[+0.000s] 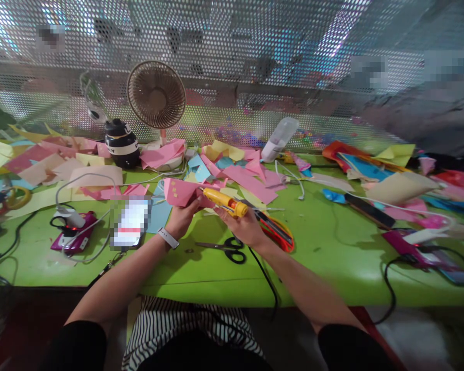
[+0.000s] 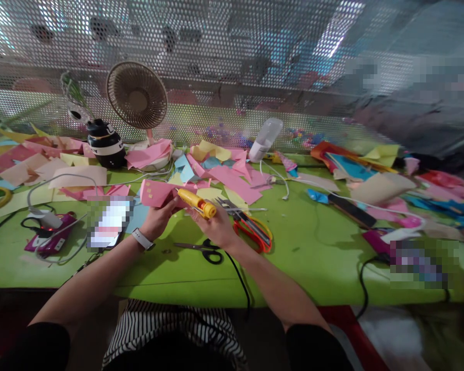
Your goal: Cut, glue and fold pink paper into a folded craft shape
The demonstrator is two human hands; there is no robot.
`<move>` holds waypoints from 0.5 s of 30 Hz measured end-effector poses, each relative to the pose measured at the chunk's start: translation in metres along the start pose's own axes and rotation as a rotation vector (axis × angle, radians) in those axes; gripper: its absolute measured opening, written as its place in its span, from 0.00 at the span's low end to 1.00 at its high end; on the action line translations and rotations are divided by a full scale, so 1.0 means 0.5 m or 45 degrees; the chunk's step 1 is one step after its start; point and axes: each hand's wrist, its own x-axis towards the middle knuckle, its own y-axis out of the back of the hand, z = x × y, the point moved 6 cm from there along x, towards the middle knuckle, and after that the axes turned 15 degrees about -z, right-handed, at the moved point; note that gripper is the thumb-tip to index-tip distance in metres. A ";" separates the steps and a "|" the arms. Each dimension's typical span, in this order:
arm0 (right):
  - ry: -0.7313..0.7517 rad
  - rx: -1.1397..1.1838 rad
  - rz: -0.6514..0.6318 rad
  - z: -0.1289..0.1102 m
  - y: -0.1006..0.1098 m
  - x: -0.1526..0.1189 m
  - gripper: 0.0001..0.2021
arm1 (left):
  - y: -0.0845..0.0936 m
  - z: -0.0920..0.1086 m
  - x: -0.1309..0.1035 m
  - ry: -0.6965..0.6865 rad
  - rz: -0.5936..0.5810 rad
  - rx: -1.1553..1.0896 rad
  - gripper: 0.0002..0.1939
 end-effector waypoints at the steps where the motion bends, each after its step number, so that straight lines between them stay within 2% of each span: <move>1: -0.016 0.035 -0.004 0.002 0.000 -0.001 0.20 | 0.000 0.000 0.000 -0.004 0.006 0.000 0.24; 5: -0.060 0.229 0.000 0.015 0.009 -0.006 0.19 | -0.001 0.006 0.004 -0.006 -0.009 0.001 0.24; 8: -0.025 0.238 0.053 0.013 0.036 -0.009 0.20 | 0.000 0.013 0.009 0.013 -0.026 0.001 0.25; 12: 0.004 0.008 0.049 0.009 0.098 -0.023 0.21 | 0.012 0.022 0.017 0.017 0.006 0.014 0.22; 15: -0.003 -0.256 0.066 0.023 0.156 -0.053 0.21 | 0.021 0.025 0.025 0.003 0.030 0.012 0.20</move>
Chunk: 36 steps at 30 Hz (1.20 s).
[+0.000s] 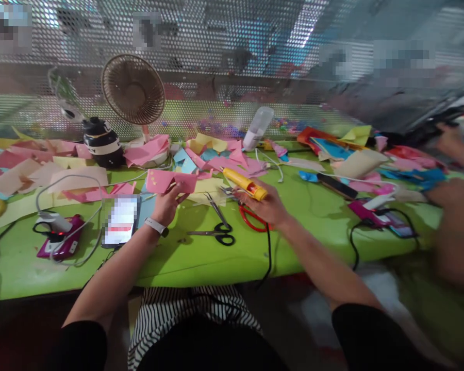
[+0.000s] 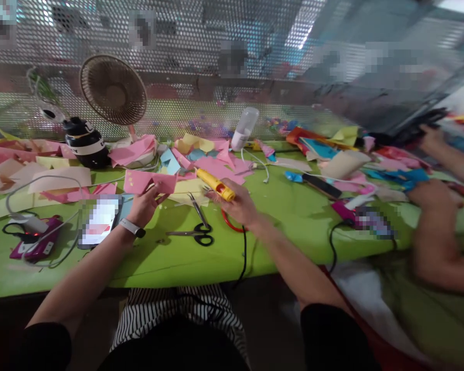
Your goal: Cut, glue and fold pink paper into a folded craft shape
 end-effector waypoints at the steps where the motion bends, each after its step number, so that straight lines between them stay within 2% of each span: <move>1: -0.012 -0.079 0.014 0.013 0.016 -0.013 0.21 | 0.002 0.001 0.003 -0.007 0.009 -0.001 0.19; 3: -0.037 -0.190 0.021 0.041 0.035 -0.042 0.20 | 0.006 0.003 0.009 -0.021 0.029 -0.006 0.18; 5: -0.035 -0.246 -0.007 0.067 0.033 -0.074 0.20 | 0.008 0.005 0.013 -0.034 0.041 -0.015 0.17; 7: 0.005 -0.272 -0.071 0.083 0.010 -0.107 0.20 | 0.011 0.009 0.017 -0.049 0.057 -0.022 0.17; 11: 0.114 -0.288 -0.239 0.097 -0.066 -0.164 0.18 | 0.020 0.018 0.024 -0.065 0.094 -0.027 0.15; 13: 0.118 -0.333 -0.264 0.107 -0.093 -0.184 0.17 | 0.026 0.025 0.028 -0.084 0.111 -0.034 0.15; 16: 0.108 -0.431 -0.243 0.123 -0.106 -0.198 0.15 | 0.036 0.033 0.032 -0.110 0.146 -0.056 0.16; 19: 0.122 -0.487 -0.238 0.127 -0.100 -0.199 0.17 | 0.044 0.037 0.034 -0.110 0.176 -0.069 0.15; 24: 0.180 -0.563 -0.258 0.111 -0.093 -0.193 0.27 | 0.050 0.038 0.035 -0.107 0.174 -0.062 0.15; 28: 0.145 -0.551 -0.305 0.112 -0.090 -0.194 0.30 | 0.052 0.037 0.036 -0.119 0.164 -0.040 0.14; 30: 0.092 -0.511 -0.415 0.121 -0.079 -0.196 0.32 | 0.053 0.035 0.037 -0.115 0.164 -0.043 0.14; 33: -0.027 -0.412 -0.701 0.135 -0.051 -0.195 0.32 | 0.054 0.032 0.037 -0.111 0.170 -0.049 0.15; 35: -0.066 -0.309 -0.849 0.127 -0.031 -0.183 0.29 | 0.052 0.031 0.036 -0.105 0.167 -0.052 0.15; 36: -0.067 -0.262 -0.866 0.117 -0.024 -0.171 0.26 | 0.050 0.031 0.035 -0.103 0.161 -0.051 0.16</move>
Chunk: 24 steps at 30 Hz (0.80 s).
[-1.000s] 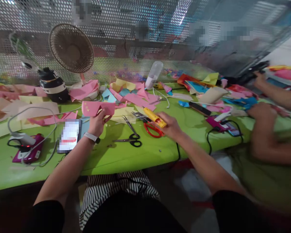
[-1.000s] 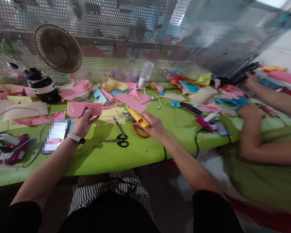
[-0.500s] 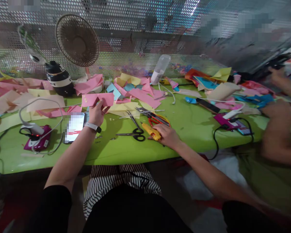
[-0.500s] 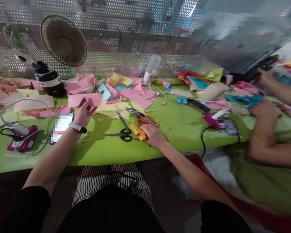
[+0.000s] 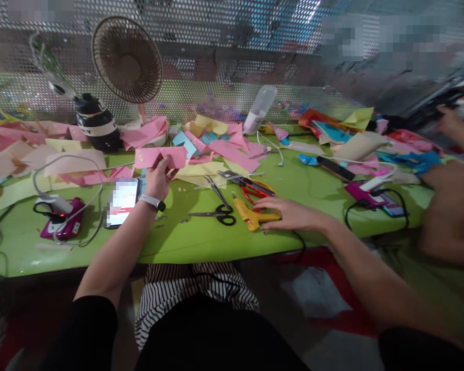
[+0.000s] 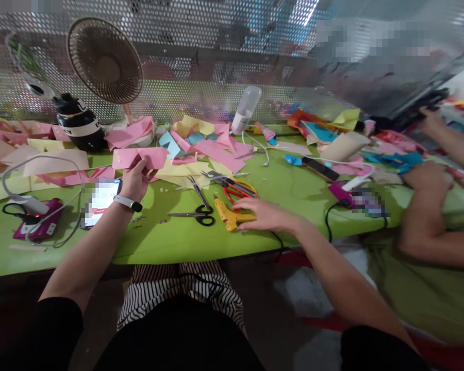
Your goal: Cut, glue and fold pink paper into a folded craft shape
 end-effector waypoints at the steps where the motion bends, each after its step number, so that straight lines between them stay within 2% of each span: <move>1: 0.002 0.026 0.041 -0.012 0.017 0.008 0.23 | -0.002 0.000 -0.001 -0.001 -0.009 0.003 0.16; 4: 0.019 -0.034 0.183 -0.072 0.041 0.057 0.13 | -0.008 0.002 -0.007 -0.005 -0.016 0.030 0.16; 7: 0.168 -0.186 0.038 -0.152 0.011 0.120 0.09 | -0.010 0.004 -0.010 0.008 -0.015 0.062 0.16; 10: 0.167 -0.352 0.062 -0.187 0.007 0.158 0.07 | -0.011 0.006 -0.010 0.002 -0.028 0.064 0.16; 13: -0.110 -0.410 0.155 -0.157 0.032 0.183 0.07 | -0.010 0.006 -0.009 -0.017 -0.033 0.055 0.15; 16: -0.347 -0.408 0.121 -0.117 0.039 0.211 0.11 | -0.009 0.006 -0.008 -0.024 -0.038 0.063 0.16; 21: -0.454 -0.335 0.018 -0.088 0.049 0.256 0.05 | -0.007 0.005 -0.006 -0.009 -0.013 0.088 0.17; 24: -0.466 -0.055 -0.008 -0.061 0.083 0.273 0.08 | -0.006 0.008 -0.002 -0.023 -0.006 0.102 0.17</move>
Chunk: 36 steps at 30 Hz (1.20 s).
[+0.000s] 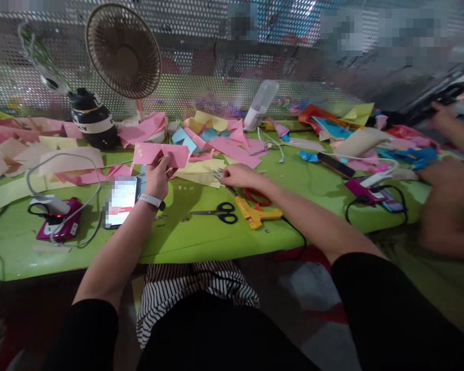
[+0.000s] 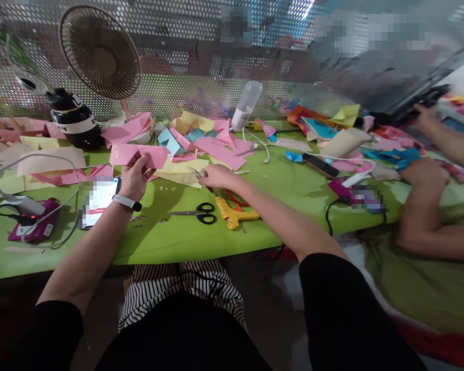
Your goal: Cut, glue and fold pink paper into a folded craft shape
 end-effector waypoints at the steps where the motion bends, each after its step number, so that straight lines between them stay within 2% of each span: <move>1: -0.007 0.144 -0.066 0.011 0.009 0.008 0.08 | 0.000 0.001 0.001 -0.006 -0.003 0.001 0.17; 3: -0.003 0.364 -0.185 0.028 0.027 0.018 0.05 | 0.001 0.002 0.003 -0.018 -0.007 -0.006 0.18; 5: 0.068 0.430 -0.196 0.035 0.055 0.015 0.03 | 0.002 0.003 0.004 -0.027 -0.008 -0.015 0.19; 9: 0.206 0.442 0.033 0.026 0.124 -0.034 0.07 | 0.004 0.004 0.004 -0.046 -0.012 -0.007 0.20; 12: 0.225 0.499 0.181 -0.004 0.141 -0.078 0.07 | 0.004 0.003 0.005 -0.055 -0.007 -0.020 0.20; 14: 0.281 0.517 0.194 -0.039 0.119 -0.090 0.07 | 0.003 0.001 0.006 -0.056 0.000 -0.030 0.20; 17: 0.355 0.563 0.178 -0.090 0.054 -0.084 0.06 | 0.002 -0.001 0.005 -0.056 0.001 -0.031 0.19; 20: 0.278 0.460 0.314 -0.108 0.002 -0.078 0.09 | 0.002 -0.002 0.003 -0.062 -0.004 -0.032 0.18; 22: 0.220 0.303 0.416 -0.110 -0.013 -0.081 0.13 | 0.001 -0.002 0.001 -0.064 -0.016 -0.034 0.18; 24: 0.254 0.261 0.466 -0.114 -0.020 -0.085 0.14 | 0.000 -0.001 0.000 -0.063 -0.027 -0.035 0.18; 27: 0.376 0.455 0.555 -0.121 -0.029 -0.082 0.12 | 0.000 0.000 -0.002 -0.057 -0.033 -0.032 0.18; 30: 0.412 0.600 0.692 -0.131 -0.050 -0.069 0.11 | 0.001 -0.001 -0.003 -0.042 -0.021 -0.027 0.19; 33: 0.474 0.652 0.702 -0.143 -0.081 -0.052 0.11 | 0.001 -0.002 -0.004 -0.037 -0.006 -0.016 0.20; 36: 0.532 0.629 0.740 -0.147 -0.092 -0.052 0.11 | -0.001 -0.004 -0.006 -0.040 -0.005 -0.018 0.21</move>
